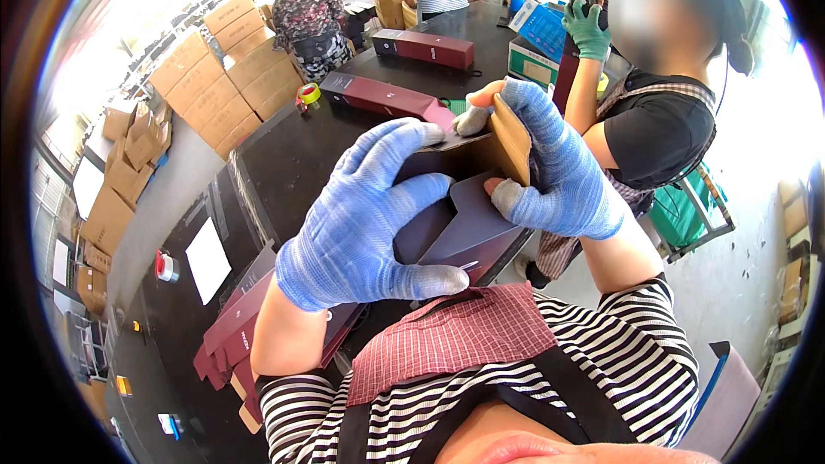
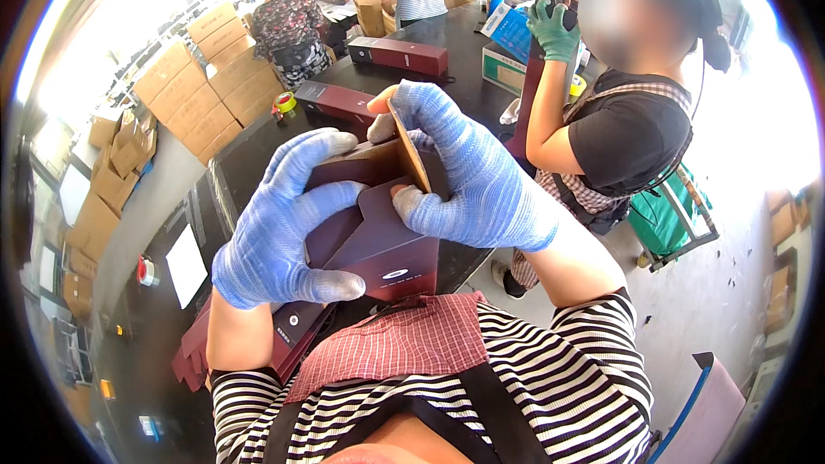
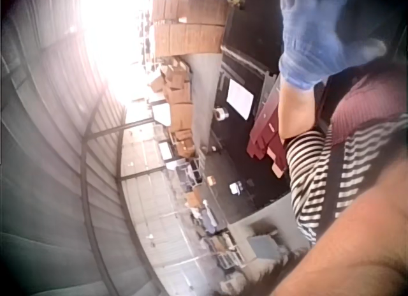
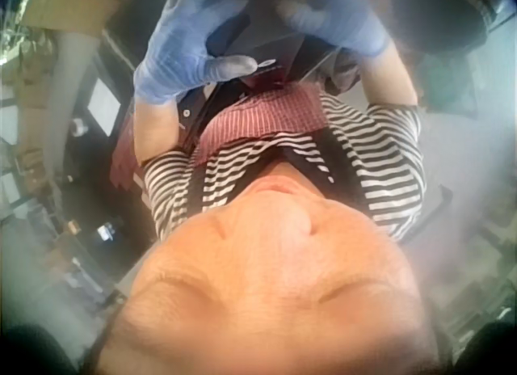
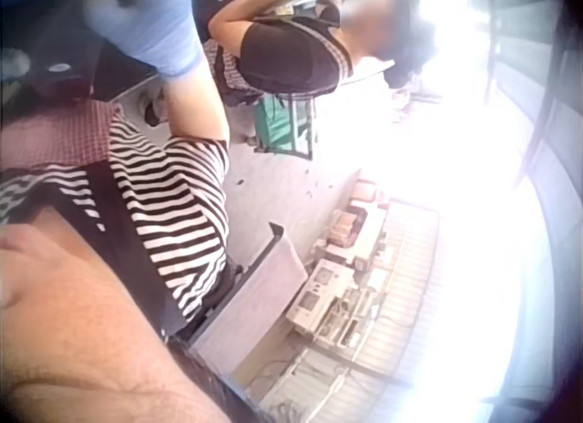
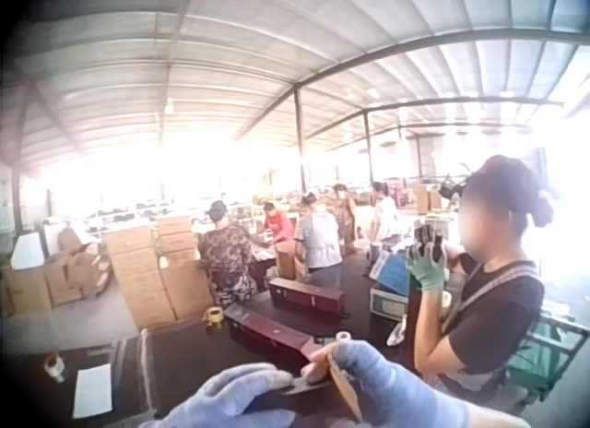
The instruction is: The person folds flat maroon cardboard sheets into rectangular boxes by hand. They repeatedly pick up a sheet, fold the side flaps, tuck the ends to form the box shape, and place the finished unit on a growing stack on the table.
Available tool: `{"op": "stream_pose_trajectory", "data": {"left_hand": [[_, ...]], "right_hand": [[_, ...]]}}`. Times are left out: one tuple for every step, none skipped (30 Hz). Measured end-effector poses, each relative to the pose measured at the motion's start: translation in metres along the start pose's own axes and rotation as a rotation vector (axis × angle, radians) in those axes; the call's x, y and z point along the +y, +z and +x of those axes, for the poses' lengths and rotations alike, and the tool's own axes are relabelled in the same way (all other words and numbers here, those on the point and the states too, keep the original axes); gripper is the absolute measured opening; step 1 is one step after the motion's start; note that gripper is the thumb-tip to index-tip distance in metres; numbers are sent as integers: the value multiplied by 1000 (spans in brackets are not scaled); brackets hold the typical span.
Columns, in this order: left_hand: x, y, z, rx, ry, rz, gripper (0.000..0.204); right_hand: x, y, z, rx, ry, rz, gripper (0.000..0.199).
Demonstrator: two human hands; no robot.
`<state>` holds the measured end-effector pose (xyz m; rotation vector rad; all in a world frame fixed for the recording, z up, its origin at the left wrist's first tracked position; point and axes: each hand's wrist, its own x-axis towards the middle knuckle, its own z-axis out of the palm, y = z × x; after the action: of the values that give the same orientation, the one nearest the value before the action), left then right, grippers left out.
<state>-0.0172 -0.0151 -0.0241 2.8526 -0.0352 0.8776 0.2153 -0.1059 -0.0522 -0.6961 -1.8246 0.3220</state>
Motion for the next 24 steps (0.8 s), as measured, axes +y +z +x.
{"op": "stream_pose_trajectory", "data": {"left_hand": [[0,-2,4,-50,-2,34,77],[4,-6,9,-99,-6,72,77],[6,-8,12,-148,-10,110,77],[6,-7,14,-155,-11,100,77],[6,-7,15,-162,-14,95,77],[5,-7,16,-169,-18,90,78],[4,-6,15,-152,-24,70,78],[4,-4,13,-138,-30,45,77],[4,-2,11,-124,-37,19,77],[7,-2,9,-112,-56,-1,77],[7,0,8,-90,-51,-7,77],[6,2,7,-68,-45,-13,77],[6,3,6,-46,-40,-19,77],[7,3,5,-42,-45,-26,77],[9,3,4,-38,-50,-32,76],[9,3,4,-35,-55,-39,76],[9,2,4,-35,-46,-33,77],[8,2,4,-35,-37,-27,77],[7,1,4,-36,-27,-21,78],[7,3,3,24,-26,-72,78],[5,7,2,84,-25,-122,78],[5,9,1,144,-24,-172,78],[3,10,1,143,8,-165,77],[2,11,2,141,41,-158,77]], "right_hand": [[1,1,-1,17,9,8,77],[1,2,-1,32,13,19,76],[1,2,-1,48,18,29,76],[-1,0,-2,30,44,34,75],[-3,-2,-1,12,65,43,75],[-5,-3,0,-6,85,52,74],[-6,-3,1,-9,85,67,74],[-6,-3,0,-9,91,83,73],[-7,-3,0,-10,98,88,73],[-8,-3,-1,-12,105,94,72],[-8,-3,0,-13,116,84,72],[-8,-4,-1,-8,123,93,72],[-7,-3,-1,-3,130,104,72],[-8,-1,-1,6,129,135,72],[-8,1,-1,14,129,166,71],[-7,2,-1,32,112,167,71],[-6,4,-2,50,100,168,71],[-5,5,-3,68,88,168,71],[-5,4,-3,48,102,162,71],[-5,1,-1,24,116,159,71],[-5,0,0,10,121,157,70],[-6,-1,1,-4,124,155,70],[-6,-1,1,-7,123,153,70],[-6,-2,2,-12,122,149,70]]}}
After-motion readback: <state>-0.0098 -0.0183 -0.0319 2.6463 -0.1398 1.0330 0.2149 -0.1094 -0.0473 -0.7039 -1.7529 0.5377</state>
